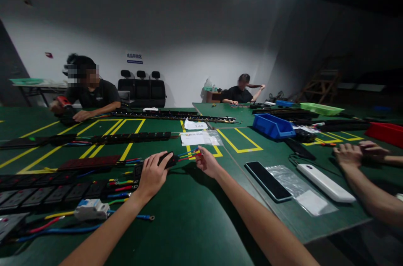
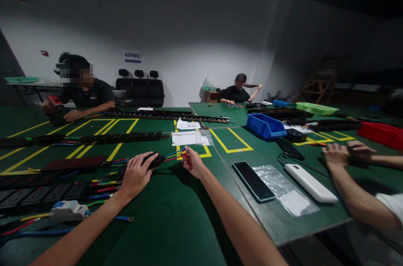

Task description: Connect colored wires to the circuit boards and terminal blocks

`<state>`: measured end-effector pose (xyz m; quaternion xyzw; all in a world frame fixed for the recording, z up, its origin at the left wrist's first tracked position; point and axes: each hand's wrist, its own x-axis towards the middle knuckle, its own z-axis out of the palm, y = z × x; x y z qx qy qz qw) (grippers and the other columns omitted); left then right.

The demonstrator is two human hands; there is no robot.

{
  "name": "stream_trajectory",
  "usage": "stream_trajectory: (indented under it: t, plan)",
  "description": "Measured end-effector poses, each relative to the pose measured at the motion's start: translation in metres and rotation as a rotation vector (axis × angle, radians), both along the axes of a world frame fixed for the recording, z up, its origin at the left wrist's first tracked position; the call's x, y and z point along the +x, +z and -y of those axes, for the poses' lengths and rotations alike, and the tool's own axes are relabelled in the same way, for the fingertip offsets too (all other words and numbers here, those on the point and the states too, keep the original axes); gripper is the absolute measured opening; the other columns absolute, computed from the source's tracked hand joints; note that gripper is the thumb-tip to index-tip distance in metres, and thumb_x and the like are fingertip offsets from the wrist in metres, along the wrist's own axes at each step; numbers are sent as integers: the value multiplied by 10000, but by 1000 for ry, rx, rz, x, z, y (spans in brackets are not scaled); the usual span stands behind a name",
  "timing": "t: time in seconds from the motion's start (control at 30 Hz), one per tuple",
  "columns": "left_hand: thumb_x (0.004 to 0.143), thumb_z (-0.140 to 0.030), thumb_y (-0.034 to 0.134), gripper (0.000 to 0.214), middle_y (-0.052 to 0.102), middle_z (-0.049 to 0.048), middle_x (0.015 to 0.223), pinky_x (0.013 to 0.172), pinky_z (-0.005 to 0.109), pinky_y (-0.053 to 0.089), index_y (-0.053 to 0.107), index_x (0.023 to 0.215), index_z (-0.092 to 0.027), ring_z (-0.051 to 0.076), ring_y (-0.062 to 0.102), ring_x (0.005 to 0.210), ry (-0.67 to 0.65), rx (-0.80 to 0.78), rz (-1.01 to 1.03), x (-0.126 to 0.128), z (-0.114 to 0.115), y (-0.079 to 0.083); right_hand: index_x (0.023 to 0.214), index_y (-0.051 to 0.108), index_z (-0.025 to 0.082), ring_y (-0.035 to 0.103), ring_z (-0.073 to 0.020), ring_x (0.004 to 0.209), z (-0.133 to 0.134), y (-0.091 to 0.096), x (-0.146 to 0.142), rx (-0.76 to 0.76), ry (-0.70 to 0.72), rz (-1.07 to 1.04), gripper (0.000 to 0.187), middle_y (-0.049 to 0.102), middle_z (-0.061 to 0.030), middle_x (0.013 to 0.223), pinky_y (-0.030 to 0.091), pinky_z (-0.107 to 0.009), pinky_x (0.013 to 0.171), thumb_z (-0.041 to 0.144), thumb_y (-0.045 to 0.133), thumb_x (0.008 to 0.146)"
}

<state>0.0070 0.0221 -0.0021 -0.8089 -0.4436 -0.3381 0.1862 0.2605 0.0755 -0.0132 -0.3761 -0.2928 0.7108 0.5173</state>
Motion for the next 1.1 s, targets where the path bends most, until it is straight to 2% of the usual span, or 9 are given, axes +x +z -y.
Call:
stream_trajectory:
  t: [0.13,0.3,0.4,0.47,0.53,0.6,0.8,0.93,1.1]
  plan:
    - [870,-113,554,537,622,107,1307,985,495,481,554,1384,-268,304,581,1186,5,0,13,-1,-1,-2,769,530,207,425,-57,421,-4,-6,-1,56,-90,71,378,503,62,554,247,-154,340,519,742,782]
    - [853,-99,584,557,623,104,1305,997,492,472,554,1384,-268,299,577,1189,9,-9,18,-1,1,-2,699,596,195,376,-63,429,-1,-4,2,300,-338,355,458,476,49,529,258,-180,350,614,780,702]
    - [860,-117,618,546,612,103,1319,1011,484,458,554,1383,-261,288,564,1196,25,-49,6,1,4,-2,664,620,201,422,-105,499,6,-1,3,390,-383,502,493,514,13,572,297,-215,399,679,731,714]
    - [869,-132,631,542,599,103,1332,1013,475,452,547,1388,-262,280,549,1207,34,-73,-4,2,6,-2,635,612,211,455,-135,591,11,-1,4,572,-386,719,443,526,1,623,358,-240,496,619,754,731]
    - [872,-144,643,539,593,102,1327,1017,461,443,546,1387,-270,270,536,1219,30,-91,-18,3,7,-4,631,590,225,468,-160,657,14,-3,2,703,-474,922,389,527,-10,689,385,-271,582,544,799,709]
    - [880,-151,638,532,586,97,1327,1008,453,439,541,1387,-282,263,530,1220,26,-107,-41,4,7,-5,652,573,233,491,-190,716,16,-6,0,753,-545,1082,345,531,-32,761,398,-305,647,496,779,736]
    - [876,-139,634,526,588,98,1288,977,445,440,542,1376,-272,264,535,1175,36,-131,-73,6,6,-5,711,557,237,497,-281,899,20,-9,-9,885,-597,1477,249,558,-91,861,387,-398,798,421,652,850]
    - [876,-151,641,536,580,97,1295,994,459,430,525,1386,-269,272,527,1184,37,-117,-48,7,6,-4,724,583,231,503,-287,913,18,-9,-5,863,-662,1410,285,588,-102,874,389,-414,832,475,661,850]
    - [865,-121,628,558,568,97,1318,1015,464,421,518,1392,-266,280,517,1208,37,-87,-34,6,8,-2,697,638,232,523,-242,828,12,-7,1,738,-607,1040,304,610,-67,789,433,-360,775,510,705,801]
